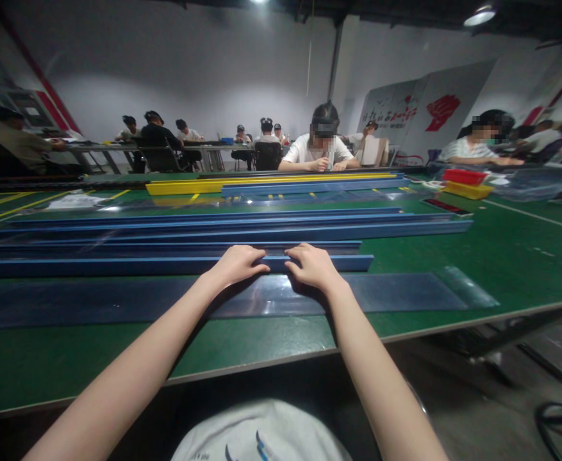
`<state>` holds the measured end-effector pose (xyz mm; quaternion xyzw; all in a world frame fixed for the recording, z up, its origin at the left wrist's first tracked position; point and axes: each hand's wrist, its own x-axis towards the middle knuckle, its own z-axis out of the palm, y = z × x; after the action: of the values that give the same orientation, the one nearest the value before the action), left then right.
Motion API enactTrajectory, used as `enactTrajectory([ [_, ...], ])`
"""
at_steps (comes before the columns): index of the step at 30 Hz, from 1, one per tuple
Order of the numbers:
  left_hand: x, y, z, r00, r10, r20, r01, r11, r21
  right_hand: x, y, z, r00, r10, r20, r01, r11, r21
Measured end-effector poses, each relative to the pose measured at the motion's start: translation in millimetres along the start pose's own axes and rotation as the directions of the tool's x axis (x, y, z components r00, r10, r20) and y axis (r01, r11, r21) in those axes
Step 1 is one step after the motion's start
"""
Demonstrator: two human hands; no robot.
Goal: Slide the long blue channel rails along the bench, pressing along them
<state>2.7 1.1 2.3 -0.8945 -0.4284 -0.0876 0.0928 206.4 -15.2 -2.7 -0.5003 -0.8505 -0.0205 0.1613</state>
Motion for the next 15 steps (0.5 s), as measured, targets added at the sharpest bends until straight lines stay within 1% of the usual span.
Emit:
enactTrajectory([
  [6,-0.1,0.5,0.1,1.000,-0.020,-0.008,0.020,0.999,-0.032,0.7,0.9,0.6,1.000,-0.005,0.003,0.005,1.000,0.011],
  [12,0.2,0.6,-0.1,0.997,-0.076,-0.012,0.076,0.997,-0.024,1.1,1.6,1.3,1.000,-0.011,0.006,0.011,1.000,0.009],
  [15,-0.6,0.4,-0.2,0.997,-0.069,-0.019,0.068,0.997,-0.023,0.8,2.7,1.8,1.000,-0.021,-0.005,0.021,1.000,0.006],
])
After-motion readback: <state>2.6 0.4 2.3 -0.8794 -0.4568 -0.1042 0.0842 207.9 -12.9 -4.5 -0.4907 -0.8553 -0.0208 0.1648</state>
